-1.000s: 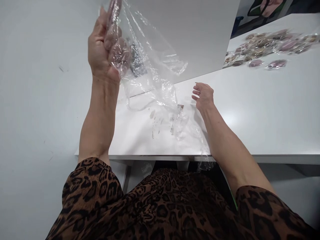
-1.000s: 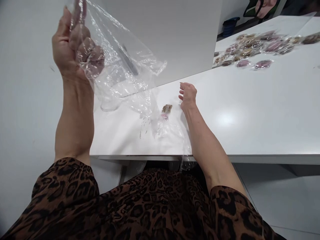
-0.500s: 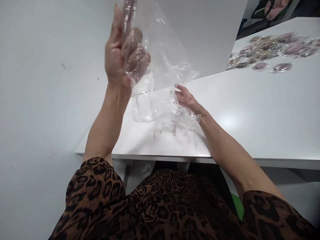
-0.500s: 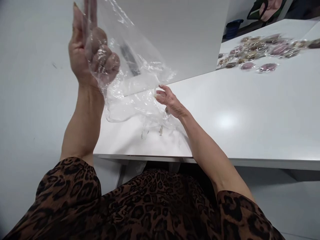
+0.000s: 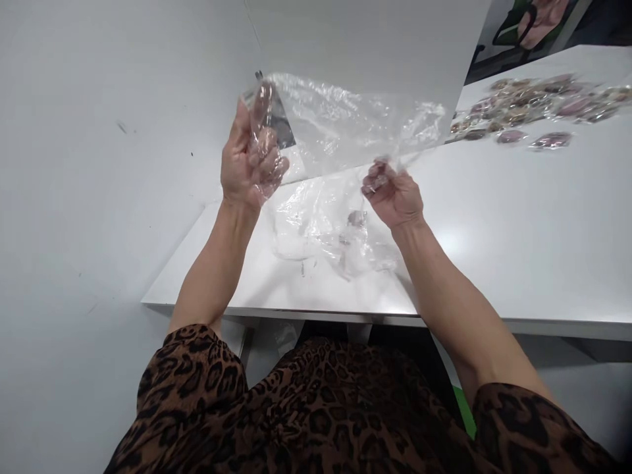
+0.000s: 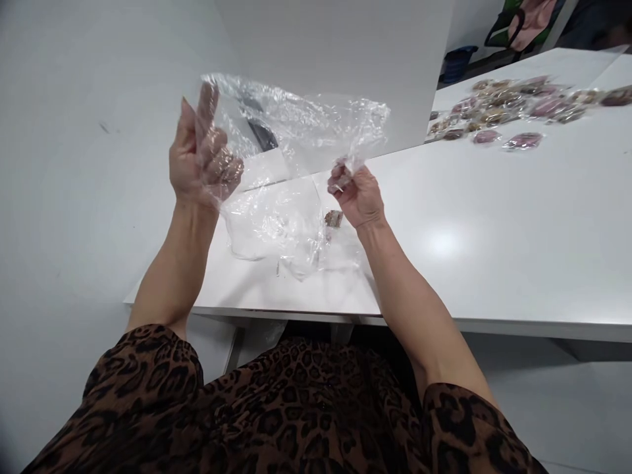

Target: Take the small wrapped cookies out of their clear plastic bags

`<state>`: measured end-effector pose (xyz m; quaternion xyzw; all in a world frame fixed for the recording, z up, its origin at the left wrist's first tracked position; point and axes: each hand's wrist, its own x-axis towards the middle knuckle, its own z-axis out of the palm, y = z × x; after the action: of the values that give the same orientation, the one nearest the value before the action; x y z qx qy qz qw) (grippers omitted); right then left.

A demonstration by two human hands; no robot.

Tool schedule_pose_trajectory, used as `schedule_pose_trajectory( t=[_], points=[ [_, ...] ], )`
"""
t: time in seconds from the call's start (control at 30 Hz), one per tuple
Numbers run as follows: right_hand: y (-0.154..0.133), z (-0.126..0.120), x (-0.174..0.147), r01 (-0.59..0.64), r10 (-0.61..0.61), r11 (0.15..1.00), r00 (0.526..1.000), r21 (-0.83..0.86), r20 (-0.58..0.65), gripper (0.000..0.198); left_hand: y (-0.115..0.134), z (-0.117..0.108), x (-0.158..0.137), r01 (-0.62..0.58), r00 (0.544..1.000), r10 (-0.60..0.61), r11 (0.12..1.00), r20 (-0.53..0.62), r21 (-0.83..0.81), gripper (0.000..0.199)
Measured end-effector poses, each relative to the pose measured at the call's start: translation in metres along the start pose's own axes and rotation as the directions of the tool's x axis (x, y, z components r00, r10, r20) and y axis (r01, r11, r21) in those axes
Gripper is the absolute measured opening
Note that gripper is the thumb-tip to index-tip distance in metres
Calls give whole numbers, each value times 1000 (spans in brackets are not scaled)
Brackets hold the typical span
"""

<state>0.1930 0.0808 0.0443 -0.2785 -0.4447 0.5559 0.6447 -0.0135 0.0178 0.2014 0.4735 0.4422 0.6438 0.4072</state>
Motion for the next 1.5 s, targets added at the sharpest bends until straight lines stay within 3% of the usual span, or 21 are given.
schedule_pose_trajectory(
  t=[0.17,0.23,0.3,0.4,0.5,0.57,0.63,0.7,0.8,0.9,0.97,1.03,1.13,1.3,1.43,1.5],
  points=[
    [-5,-18,14,54,-53,999,987,5,-155,34,-35,-36,14,110,983,-95,990,-159,90,25],
    [-4,-19,13,55,-56,998,985,-11,-160,35,-50,-42,13,115,972,-86,986,-218,122,25],
    [-2,-16,10,35,-38,999,991,-28,-129,38,-63,-43,7,101,978,-72,984,-196,144,31],
    [1,-5,1,-4,4,1000,1000,6,-29,42,-81,-33,-9,137,991,-131,973,-40,184,52],
    [6,8,-10,-40,34,997,995,70,89,44,-98,-19,-28,179,946,-246,940,213,292,70],
    [8,14,-16,-78,67,995,985,60,160,46,-111,-10,-37,160,881,-299,917,366,365,66],
    [10,17,-20,-106,97,994,971,30,217,46,-122,-4,-41,150,858,-311,913,410,379,48],
    [11,18,-21,-100,94,995,964,14,247,46,-130,0,-39,187,903,-294,925,312,330,32],
    [12,17,-21,-28,41,998,974,-63,224,42,-132,-2,-27,240,968,-248,955,29,173,22],
    [13,17,-22,47,18,965,969,-257,245,43,-126,-9,-14,166,965,-169,986,-203,-29,16],
    [15,18,-24,96,19,922,957,-376,290,48,-122,-14,-10,107,957,-142,983,-252,-147,17],
    [17,19,-26,125,38,882,942,-455,332,49,-120,-17,-13,124,961,-176,963,-213,-238,18],
    [22,21,-28,74,121,885,917,-460,381,44,-125,-20,-28,286,944,-320,916,-85,-280,20],
    [30,23,-32,24,92,959,915,-281,393,38,-141,-27,-56,431,901,-434,898,-15,-92,23],
    [32,24,-36,-71,147,981,874,-178,463,32,-148,-37,-64,605,789,-562,781,247,-158,35],
    [32,24,-38,-121,200,974,859,-192,471,30,-149,-42,-64,617,780,-562,762,275,-195,32]
  ],
)
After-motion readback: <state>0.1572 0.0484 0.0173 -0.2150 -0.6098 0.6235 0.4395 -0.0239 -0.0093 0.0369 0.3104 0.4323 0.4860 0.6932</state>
